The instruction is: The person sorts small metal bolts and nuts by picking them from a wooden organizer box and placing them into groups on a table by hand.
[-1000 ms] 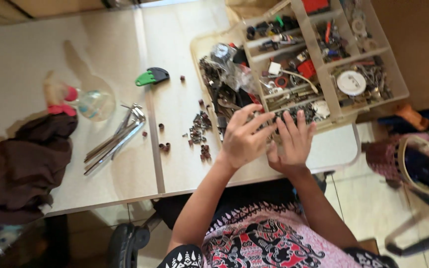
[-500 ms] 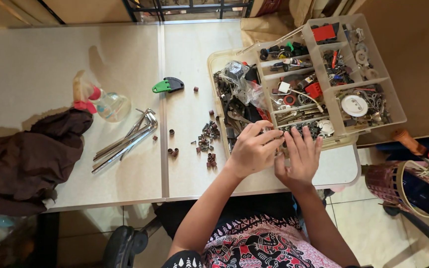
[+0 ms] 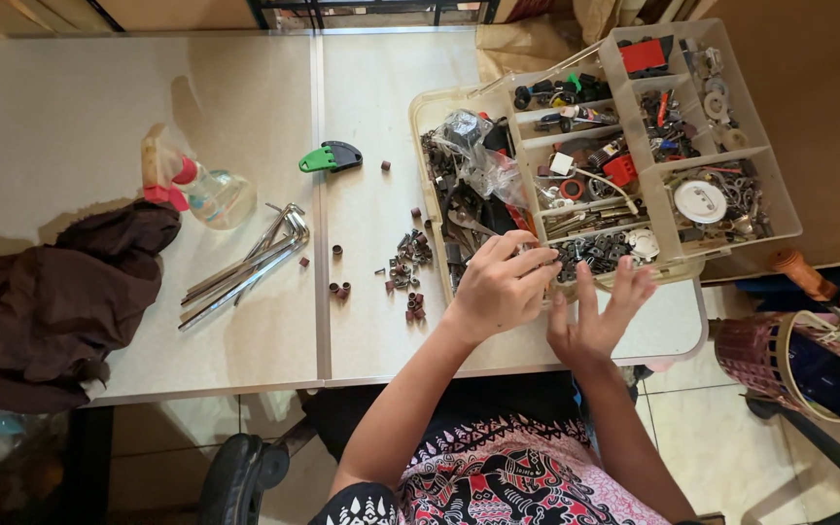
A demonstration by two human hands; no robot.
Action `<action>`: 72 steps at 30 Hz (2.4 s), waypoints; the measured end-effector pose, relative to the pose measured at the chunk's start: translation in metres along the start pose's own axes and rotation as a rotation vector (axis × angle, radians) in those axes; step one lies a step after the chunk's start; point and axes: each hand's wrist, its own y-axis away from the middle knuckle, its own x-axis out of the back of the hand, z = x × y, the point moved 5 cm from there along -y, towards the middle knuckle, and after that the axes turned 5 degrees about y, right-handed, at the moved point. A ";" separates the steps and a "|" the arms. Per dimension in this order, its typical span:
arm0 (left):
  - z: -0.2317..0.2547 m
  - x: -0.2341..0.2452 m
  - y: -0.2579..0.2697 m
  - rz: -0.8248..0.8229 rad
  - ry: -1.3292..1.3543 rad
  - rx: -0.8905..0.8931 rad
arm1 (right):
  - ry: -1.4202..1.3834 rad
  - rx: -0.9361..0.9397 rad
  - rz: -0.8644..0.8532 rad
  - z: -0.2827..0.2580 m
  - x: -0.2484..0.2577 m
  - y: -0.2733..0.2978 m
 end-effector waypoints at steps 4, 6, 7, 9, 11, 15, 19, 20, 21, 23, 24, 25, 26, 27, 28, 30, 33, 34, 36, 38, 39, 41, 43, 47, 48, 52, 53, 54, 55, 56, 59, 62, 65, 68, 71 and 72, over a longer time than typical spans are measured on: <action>0.001 0.001 0.000 0.002 0.009 -0.002 | -0.089 0.023 -0.016 0.005 -0.005 0.002; 0.001 0.002 0.000 -0.001 0.007 -0.005 | -0.192 0.078 0.066 0.005 0.001 -0.004; 0.001 0.002 -0.001 0.005 0.008 -0.001 | -0.170 0.072 0.044 0.005 0.000 -0.007; 0.001 0.002 -0.001 0.016 0.013 0.008 | -0.127 0.059 0.000 0.003 0.000 -0.011; 0.001 0.003 -0.001 0.016 0.014 0.011 | -0.074 0.064 -0.054 0.001 -0.001 -0.013; 0.001 0.003 -0.001 0.013 0.014 0.009 | -0.069 0.029 -0.092 0.000 -0.001 -0.015; 0.001 0.001 0.000 0.005 0.001 0.008 | -0.100 -0.010 -0.092 -0.001 -0.001 -0.013; 0.000 0.001 0.000 0.003 0.003 0.007 | -0.103 -0.014 -0.089 -0.001 -0.002 -0.012; 0.000 0.001 -0.001 0.001 0.005 0.006 | -0.107 -0.018 -0.086 -0.002 -0.003 -0.012; 0.000 0.001 0.000 0.000 0.007 0.009 | -0.110 -0.012 -0.077 -0.003 -0.003 -0.010; 0.000 0.001 -0.001 -0.001 0.005 0.009 | -0.115 -0.009 -0.070 -0.002 -0.005 -0.009; 0.001 0.001 -0.001 0.000 0.005 0.010 | -0.111 -0.008 -0.077 0.000 -0.006 -0.006; 0.001 0.001 -0.001 0.002 0.004 0.009 | -0.108 -0.007 -0.083 0.002 -0.009 -0.003; 0.001 0.001 -0.001 0.003 0.004 0.009 | -0.105 -0.006 -0.089 0.004 -0.013 0.000; 0.001 0.001 -0.001 0.004 0.000 0.006 | -0.122 0.014 -0.068 0.006 -0.015 0.005; 0.001 0.001 -0.001 0.005 -0.008 0.001 | -0.156 0.054 -0.024 0.012 -0.020 0.014; 0.001 0.000 0.000 -0.003 -0.003 -0.004 | -0.126 0.107 0.029 0.019 -0.030 0.024; 0.000 0.000 0.000 -0.003 -0.002 -0.002 | -0.125 0.108 0.029 0.021 -0.033 0.026; -0.001 -0.002 0.000 -0.002 0.004 -0.002 | -0.120 0.109 0.031 0.023 -0.035 0.028; 0.000 -0.002 0.001 0.004 0.000 -0.003 | -0.127 0.106 0.037 0.022 -0.034 0.028; 0.000 -0.002 0.000 0.007 -0.001 -0.004 | -0.130 0.105 0.041 0.022 -0.034 0.028; 0.001 -0.002 0.000 0.003 0.001 -0.008 | -0.134 0.106 0.046 0.021 -0.032 0.027; 0.000 -0.001 0.000 0.003 0.003 -0.009 | -0.140 0.118 0.059 0.020 -0.032 0.025; -0.001 -0.003 0.000 0.004 0.002 -0.012 | -0.156 0.145 0.080 0.019 -0.031 0.022; 0.000 -0.003 0.001 0.002 0.002 -0.011 | -0.161 0.146 0.078 0.018 -0.030 0.024; -0.001 -0.004 0.002 0.002 0.006 -0.014 | -0.166 0.148 0.083 0.018 -0.030 0.023; -0.001 -0.004 0.002 0.000 0.006 -0.012 | -0.169 0.150 0.084 0.018 -0.030 0.023; -0.002 -0.004 0.002 -0.003 0.006 -0.012 | -0.173 0.151 0.085 0.018 -0.030 0.023; -0.001 -0.004 0.002 -0.002 0.008 -0.009 | -0.163 0.146 0.081 0.018 -0.030 0.023; 0.000 -0.004 0.002 -0.001 0.008 -0.008 | -0.153 0.141 0.077 0.018 -0.030 0.023; -0.003 -0.003 0.001 -0.001 0.004 -0.019 | -0.152 0.135 0.074 0.019 -0.032 0.021; 0.001 -0.004 0.003 0.000 -0.010 -0.028 | -0.152 0.131 0.064 0.019 -0.030 0.025; 0.003 -0.003 0.002 -0.002 -0.034 -0.052 | -0.153 0.131 0.066 0.019 -0.031 0.024; 0.005 -0.002 0.001 -0.019 -0.058 -0.076 | -0.157 0.131 0.070 0.020 -0.031 0.025; 0.009 0.006 0.003 -0.008 -0.064 -0.070 | -0.162 0.138 0.071 0.019 -0.030 0.026; 0.009 0.009 0.004 0.003 -0.066 -0.065 | -0.165 0.142 0.072 0.019 -0.030 0.025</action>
